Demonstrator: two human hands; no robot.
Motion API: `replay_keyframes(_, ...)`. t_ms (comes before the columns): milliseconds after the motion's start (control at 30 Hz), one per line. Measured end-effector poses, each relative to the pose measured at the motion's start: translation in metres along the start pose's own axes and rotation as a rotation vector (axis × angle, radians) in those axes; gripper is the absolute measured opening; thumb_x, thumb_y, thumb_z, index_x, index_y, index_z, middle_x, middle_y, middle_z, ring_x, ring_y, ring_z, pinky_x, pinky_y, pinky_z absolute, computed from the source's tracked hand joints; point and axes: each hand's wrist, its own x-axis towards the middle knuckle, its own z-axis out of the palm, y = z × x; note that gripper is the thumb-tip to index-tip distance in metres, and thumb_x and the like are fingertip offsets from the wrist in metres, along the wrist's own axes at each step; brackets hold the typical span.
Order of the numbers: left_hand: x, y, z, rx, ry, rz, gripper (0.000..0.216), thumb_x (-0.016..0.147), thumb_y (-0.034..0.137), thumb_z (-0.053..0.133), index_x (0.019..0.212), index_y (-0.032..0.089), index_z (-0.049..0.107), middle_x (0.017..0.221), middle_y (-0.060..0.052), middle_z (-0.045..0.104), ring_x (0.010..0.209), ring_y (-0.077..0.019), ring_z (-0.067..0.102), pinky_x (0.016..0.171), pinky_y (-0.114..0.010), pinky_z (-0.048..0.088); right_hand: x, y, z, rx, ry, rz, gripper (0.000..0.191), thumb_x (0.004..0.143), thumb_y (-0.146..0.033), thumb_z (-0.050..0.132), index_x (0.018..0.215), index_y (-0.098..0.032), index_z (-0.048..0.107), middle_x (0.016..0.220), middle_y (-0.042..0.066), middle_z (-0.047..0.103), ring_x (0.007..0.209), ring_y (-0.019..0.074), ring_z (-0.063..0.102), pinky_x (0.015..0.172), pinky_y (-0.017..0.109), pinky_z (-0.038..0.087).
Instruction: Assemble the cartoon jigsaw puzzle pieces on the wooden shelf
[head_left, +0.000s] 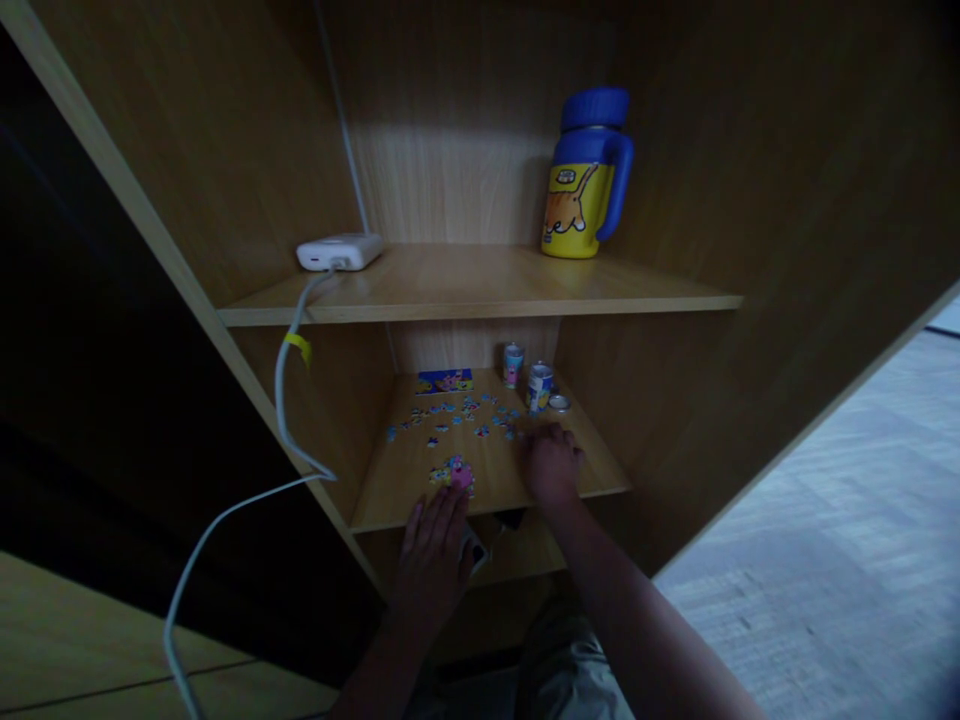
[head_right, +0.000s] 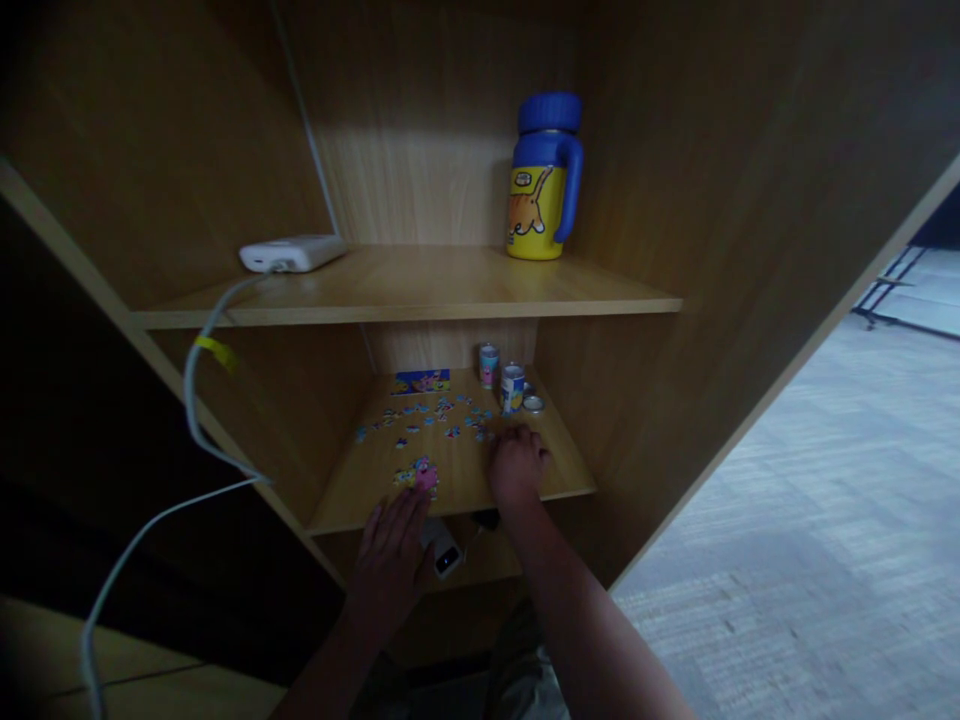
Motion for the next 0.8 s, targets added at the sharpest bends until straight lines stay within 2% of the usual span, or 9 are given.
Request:
replay_keyframes(167, -0.0008, 0.0006, 0.0015, 0.007, -0.008, 0.000, 0.069, 0.106, 0.015, 0.058, 0.174, 0.012, 0.049, 0.174, -0.015, 0.059, 0.162, -0.0319, 0.055, 0.145, -0.053, 0.019, -0.0012, 0.0008, -0.0004, 0.024, 0.018, -0.063, 0.039, 0.116, -0.033, 0.050, 0.137, -0.019, 0.080, 0.147, 0.022, 0.069, 0.133, 0.0367, 0.060, 0.105, 0.048, 0.047)
replay_keyframes(267, -0.0008, 0.0012, 0.0023, 0.004, -0.002, -0.002, 0.069, 0.106, 0.015, 0.058, 0.174, 0.012, 0.049, 0.175, -0.015, 0.058, 0.162, -0.0318, 0.055, 0.146, -0.053, 0.017, -0.0032, 0.0010, -0.0018, 0.051, 0.009, -0.131, 0.034, 0.115, -0.040, 0.057, 0.131, -0.025, 0.084, 0.146, 0.018, 0.071, 0.133, 0.0362, 0.060, 0.106, 0.047, 0.046)
replay_keyframes(400, -0.0003, 0.0027, 0.0006, -0.006, -0.002, -0.023, 0.069, 0.106, 0.018, 0.058, 0.174, 0.014, 0.049, 0.175, -0.015, 0.059, 0.162, -0.0313, 0.055, 0.146, -0.052, 0.017, -0.0055, 0.0022, -0.0030, 0.095, -0.037, -0.264, 0.024, 0.112, -0.045, 0.067, 0.115, -0.031, 0.087, 0.136, 0.009, 0.077, 0.128, 0.0298, 0.064, 0.110, 0.042, 0.044)
replay_keyframes(467, -0.0003, 0.0033, 0.0000, -0.012, -0.006, -0.033, 0.069, 0.106, 0.018, 0.058, 0.174, 0.015, 0.049, 0.174, -0.014, 0.059, 0.161, -0.0313, 0.055, 0.146, -0.051, 0.018, -0.0059, 0.0031, -0.0025, 0.112, -0.045, -0.308, 0.022, 0.111, -0.046, 0.069, 0.115, -0.032, 0.086, 0.136, 0.007, 0.078, 0.129, 0.0280, 0.065, 0.113, 0.042, 0.043)
replay_keyframes(567, -0.0003, 0.0038, 0.0001, -0.017, 0.000, -0.029, 0.068, 0.106, 0.018, 0.058, 0.173, 0.014, 0.049, 0.174, -0.014, 0.060, 0.161, -0.0314, 0.056, 0.146, -0.051, 0.015, -0.0055, 0.0039, 0.0000, 0.119, -0.025, -0.304, 0.028, 0.110, -0.050, 0.070, 0.124, -0.030, 0.084, 0.143, 0.009, 0.076, 0.134, 0.0313, 0.063, 0.115, 0.045, 0.042)
replay_keyframes(667, 0.0001, 0.0038, 0.0000, -0.015, 0.005, -0.031, 0.066, 0.106, 0.019, 0.058, 0.172, 0.013, 0.050, 0.173, -0.014, 0.061, 0.161, -0.0310, 0.056, 0.147, -0.049, 0.011, -0.0048, 0.0035, 0.0027, 0.121, -0.014, -0.281, 0.030, 0.109, -0.052, 0.071, 0.120, -0.028, 0.085, 0.142, 0.011, 0.076, 0.134, 0.0348, 0.062, 0.114, 0.048, 0.043)
replay_keyframes(800, 0.0004, 0.0033, -0.0006, -0.005, -0.009, -0.022, 0.068, 0.108, 0.019, 0.057, 0.175, 0.014, 0.047, 0.173, -0.015, 0.060, 0.162, -0.0308, 0.056, 0.147, -0.050, 0.013, -0.0051, 0.0050, 0.0033, 0.141, -0.002, -0.270, 0.025, 0.111, -0.043, 0.066, 0.120, -0.030, 0.086, 0.140, 0.009, 0.077, 0.132, 0.0312, 0.063, 0.113, 0.044, 0.043)
